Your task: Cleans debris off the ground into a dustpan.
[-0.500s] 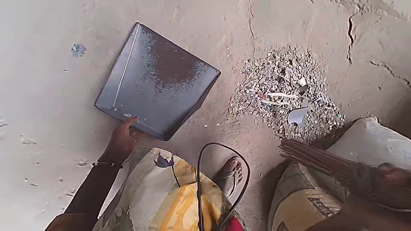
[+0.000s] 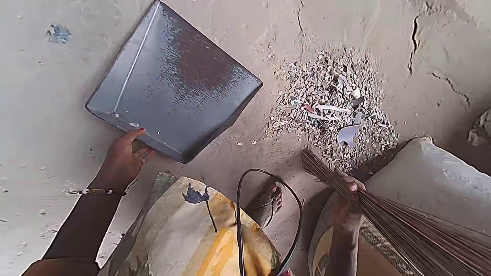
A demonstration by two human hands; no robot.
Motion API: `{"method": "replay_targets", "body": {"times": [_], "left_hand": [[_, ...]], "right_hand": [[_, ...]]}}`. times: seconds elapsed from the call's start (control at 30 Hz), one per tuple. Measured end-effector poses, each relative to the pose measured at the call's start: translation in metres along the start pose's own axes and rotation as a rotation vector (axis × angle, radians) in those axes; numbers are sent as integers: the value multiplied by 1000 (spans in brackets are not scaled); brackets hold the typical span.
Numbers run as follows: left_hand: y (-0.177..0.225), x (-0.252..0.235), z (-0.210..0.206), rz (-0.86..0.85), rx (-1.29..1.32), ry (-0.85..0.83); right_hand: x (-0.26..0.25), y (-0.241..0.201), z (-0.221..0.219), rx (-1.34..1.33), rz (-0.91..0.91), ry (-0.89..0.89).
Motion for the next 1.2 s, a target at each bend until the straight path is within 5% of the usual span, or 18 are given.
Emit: {"method": "replay_targets", "body": {"times": [0.17,0.23,0.37,0.53,0.67,0.8,0.9,1.07,1.2], "left_hand": [[0,-2,2,11,-30,13],[3,3,1,6,-30,25],[5,5,-4,-2,-17,23],[-12,-19,-7,-16,-62,61],[-25,-51,-14,-92,-213,80],[-16,-57,0,-205,-149,77],[14,-5,-11,-301,-171,91],[42,13,-7,-460,-221,90],[48,4,-7,-510,-362,66]], "right_hand": [[-26,-82,22,37,184,141],[-15,-69,19,89,228,138],[23,10,9,13,-26,109],[-6,-46,15,47,118,133],[25,45,3,-43,-209,216],[-2,16,8,160,-418,349],[-5,-5,21,330,-428,208],[47,0,22,889,-150,-69],[111,12,-16,760,-113,-301]]}}
Point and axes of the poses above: each hand's wrist, its own x-axis away from the middle knuckle, its own z-axis out of the back of the hand, y = z × x, the point moved 7 cm from there along -x, towards the middle knuckle, and after that the axes turned 15 degrees about z, right-handed, at the moved point
